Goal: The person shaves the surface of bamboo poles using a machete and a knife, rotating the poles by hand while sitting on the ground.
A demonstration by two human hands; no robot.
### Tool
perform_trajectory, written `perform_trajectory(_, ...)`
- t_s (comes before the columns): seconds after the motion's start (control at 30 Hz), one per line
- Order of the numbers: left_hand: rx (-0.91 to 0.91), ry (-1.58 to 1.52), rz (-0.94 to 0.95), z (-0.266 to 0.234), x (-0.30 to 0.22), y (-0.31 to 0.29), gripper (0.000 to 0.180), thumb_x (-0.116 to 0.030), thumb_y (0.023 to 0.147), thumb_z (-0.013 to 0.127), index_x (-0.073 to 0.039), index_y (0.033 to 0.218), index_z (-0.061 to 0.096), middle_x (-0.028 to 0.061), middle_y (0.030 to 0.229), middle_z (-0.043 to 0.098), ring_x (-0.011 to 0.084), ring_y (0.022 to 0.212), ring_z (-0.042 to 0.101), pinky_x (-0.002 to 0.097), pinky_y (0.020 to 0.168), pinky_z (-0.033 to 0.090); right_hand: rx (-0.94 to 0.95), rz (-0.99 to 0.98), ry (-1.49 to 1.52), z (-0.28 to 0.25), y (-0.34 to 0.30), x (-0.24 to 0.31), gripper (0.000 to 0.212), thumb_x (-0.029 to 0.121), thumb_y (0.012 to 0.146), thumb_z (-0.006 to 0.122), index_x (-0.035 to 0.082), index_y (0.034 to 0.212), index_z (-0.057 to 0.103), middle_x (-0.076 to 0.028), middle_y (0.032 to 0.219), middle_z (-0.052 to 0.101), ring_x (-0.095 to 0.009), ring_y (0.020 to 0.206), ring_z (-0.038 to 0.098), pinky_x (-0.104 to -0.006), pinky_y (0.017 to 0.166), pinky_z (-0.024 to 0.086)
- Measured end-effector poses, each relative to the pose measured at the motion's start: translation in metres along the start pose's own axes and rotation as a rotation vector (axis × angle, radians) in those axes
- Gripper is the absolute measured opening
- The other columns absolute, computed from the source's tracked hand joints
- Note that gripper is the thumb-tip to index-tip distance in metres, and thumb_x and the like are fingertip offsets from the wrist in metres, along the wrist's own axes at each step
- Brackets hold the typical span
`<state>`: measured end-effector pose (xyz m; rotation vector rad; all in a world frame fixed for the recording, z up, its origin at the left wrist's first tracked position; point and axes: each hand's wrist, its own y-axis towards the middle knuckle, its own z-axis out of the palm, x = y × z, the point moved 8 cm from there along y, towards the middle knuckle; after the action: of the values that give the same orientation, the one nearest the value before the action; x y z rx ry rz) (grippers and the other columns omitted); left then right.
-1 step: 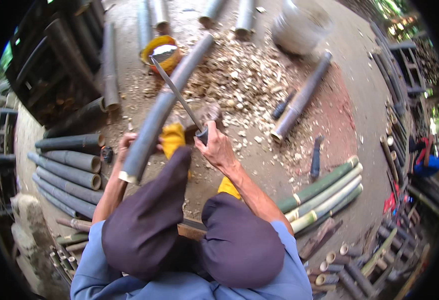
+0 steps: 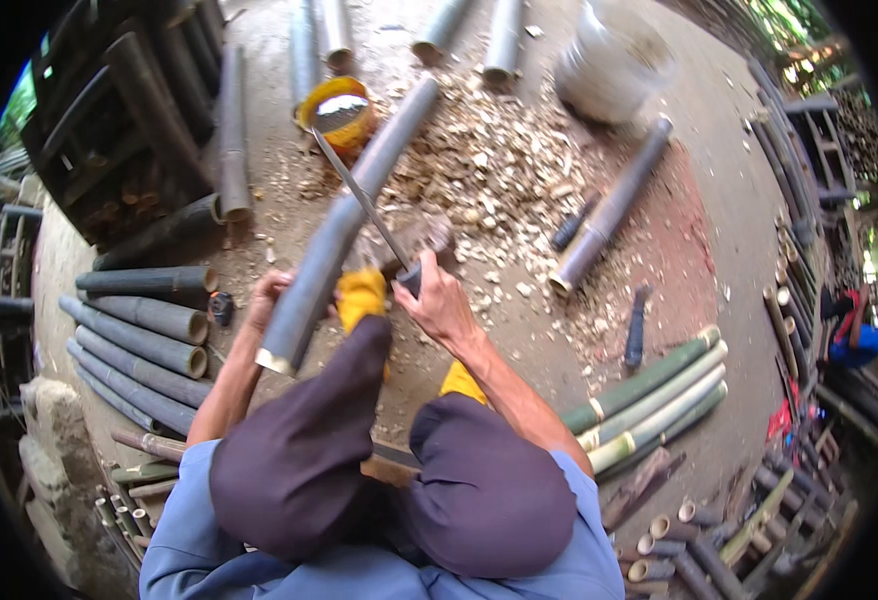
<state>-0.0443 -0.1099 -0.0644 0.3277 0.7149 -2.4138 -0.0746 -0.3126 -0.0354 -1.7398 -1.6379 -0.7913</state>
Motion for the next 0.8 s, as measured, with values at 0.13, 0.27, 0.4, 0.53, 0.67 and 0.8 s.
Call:
perform_trajectory(0.13,-0.234,0.241,-0.247,-0.041,0.034,-0.033,0.052,-0.042,0.091,0.044,0.000,0.122,0.044,0.0187,0.095,0.061,0.0304,0.071,0.065,0.0399,0.062,0.057,0.249,-0.201,-0.184,0.046,-0.028,0.038,0.040,0.032,0.079,0.066,0.003,0.098,0.045,-0.020,0.072,0.060,-0.035,0.065,0.063,-0.0441,0.056,0.051)
perform_trajectory(0.27,-0.304,0.397,-0.239,-0.050,0.028,-0.072,0.051,-0.042,0.093,0.043,-0.002,0.124,0.043,0.0159,0.090,0.062,0.0265,0.064,0.065,0.0368,0.056,0.056,0.262,-0.452,-0.340,0.070,-0.013,0.047,0.039,0.031,0.079,0.065,0.003,0.096,0.043,-0.019,0.071,0.059,-0.033,0.060,0.064,-0.0422,0.048,0.053)
perform_trajectory(0.4,-0.270,0.435,-0.204,-0.046,0.026,-0.091,0.054,-0.040,0.092,0.048,-0.008,0.132,0.035,0.0145,0.086,0.060,0.0239,0.062,0.065,0.0335,0.053,0.055,0.294,0.084,-0.150,0.054,0.048,-0.007,0.032,0.028,0.087,0.057,0.003,0.087,0.038,-0.015,0.058,0.058,-0.024,0.043,0.057,-0.0353,0.034,0.049)
perform_trajectory(0.53,-0.290,0.589,-0.167,-0.048,0.016,-0.096,0.060,-0.041,0.092,0.049,-0.007,0.137,0.030,0.0120,0.087,0.058,0.0195,0.061,0.063,0.0298,0.053,0.053,0.362,-0.305,-0.297,0.084,0.008,0.047,0.035,0.028,0.083,0.063,0.003,0.089,0.039,-0.019,0.067,0.060,-0.032,0.056,0.063,-0.0412,0.046,0.054)
perform_trajectory(0.67,-0.260,0.617,-0.137,-0.052,0.013,-0.080,0.062,-0.040,0.092,0.048,-0.007,0.140,0.027,0.0099,0.089,0.057,0.0175,0.061,0.063,0.0285,0.053,0.052,0.374,-0.045,-0.289,0.067,0.033,0.024,0.033,0.027,0.081,0.064,0.004,0.088,0.041,-0.020,0.071,0.061,-0.032,0.058,0.064,-0.0433,0.046,0.054)
perform_trajectory(0.8,-0.318,0.579,-0.199,-0.055,0.009,-0.087,0.057,-0.039,0.094,0.047,-0.004,0.137,0.032,0.0092,0.092,0.057,0.0133,0.066,0.059,0.0269,0.058,0.050,0.369,-0.530,-0.386,0.086,-0.008,0.078,0.042,0.035,0.079,0.066,0.003,0.089,0.042,-0.018,0.067,0.061,-0.029,0.054,0.063,-0.0383,0.043,0.055)
